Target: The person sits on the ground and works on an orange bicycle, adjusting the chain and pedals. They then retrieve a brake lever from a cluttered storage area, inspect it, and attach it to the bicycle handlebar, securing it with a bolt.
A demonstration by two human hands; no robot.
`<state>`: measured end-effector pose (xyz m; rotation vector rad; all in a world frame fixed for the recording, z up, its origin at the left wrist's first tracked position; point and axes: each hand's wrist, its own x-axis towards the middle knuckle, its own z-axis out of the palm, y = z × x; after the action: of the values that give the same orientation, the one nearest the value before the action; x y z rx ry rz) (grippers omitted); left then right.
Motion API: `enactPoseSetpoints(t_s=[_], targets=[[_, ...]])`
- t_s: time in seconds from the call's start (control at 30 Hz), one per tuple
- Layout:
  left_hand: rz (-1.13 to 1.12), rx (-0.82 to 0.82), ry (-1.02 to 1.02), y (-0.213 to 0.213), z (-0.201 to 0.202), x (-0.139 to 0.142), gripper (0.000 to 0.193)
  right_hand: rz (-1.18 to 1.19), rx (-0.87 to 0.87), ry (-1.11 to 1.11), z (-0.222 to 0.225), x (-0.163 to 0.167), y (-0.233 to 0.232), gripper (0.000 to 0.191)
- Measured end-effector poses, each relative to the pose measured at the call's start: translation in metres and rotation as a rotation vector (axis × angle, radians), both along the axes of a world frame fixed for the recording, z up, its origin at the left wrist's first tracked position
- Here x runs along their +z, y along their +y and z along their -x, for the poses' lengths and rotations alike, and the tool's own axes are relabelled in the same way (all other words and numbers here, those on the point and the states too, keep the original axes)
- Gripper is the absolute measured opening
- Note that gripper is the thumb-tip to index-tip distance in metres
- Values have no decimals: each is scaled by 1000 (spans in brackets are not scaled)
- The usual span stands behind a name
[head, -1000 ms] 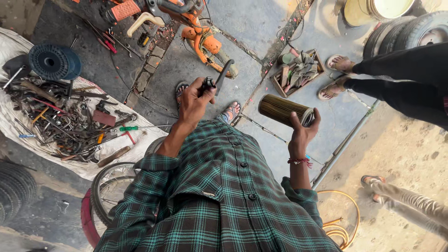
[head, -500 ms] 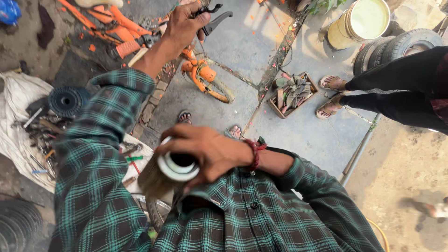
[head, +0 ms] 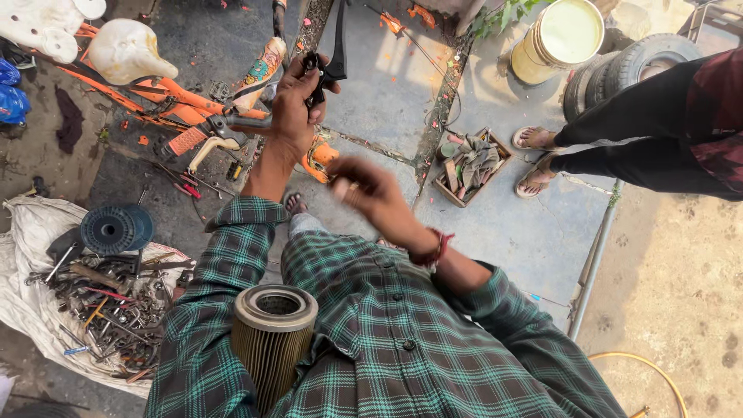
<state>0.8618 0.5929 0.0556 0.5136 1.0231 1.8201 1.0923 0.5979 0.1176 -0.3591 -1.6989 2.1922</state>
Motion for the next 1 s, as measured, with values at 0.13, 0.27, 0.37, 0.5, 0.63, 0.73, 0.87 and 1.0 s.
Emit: enactPoseSetpoints(t_s=[0.13, 0.27, 0.37, 0.5, 0.63, 0.73, 0.87, 1.0], targets=[[66, -49, 99, 6, 21, -8, 15, 100, -288, -219, 55, -36, 68, 45], [124, -168, 154, 26, 57, -34, 15, 243, -276, -247, 124, -68, 104, 38], [115, -261, 249, 39, 91, -50, 19, 337, -417, -167, 180, -88, 107, 35], [90, -164, 813, 45, 142, -52, 24, 314, -478, -231, 227, -102, 112, 32], [252, -110, 1218, 55, 181, -45, 28, 385, -466, -335, 259, -102, 126, 29], [271, -100, 1082, 66, 200, -52, 26, 460, -439, -355, 277, -105, 141, 27], [283, -120, 718, 74, 215, -76, 20, 433, -414, -455, 297, -118, 160, 26], [404, -84, 545, 82, 218, -95, 21, 337, -424, -525, 321, -133, 173, 25]])
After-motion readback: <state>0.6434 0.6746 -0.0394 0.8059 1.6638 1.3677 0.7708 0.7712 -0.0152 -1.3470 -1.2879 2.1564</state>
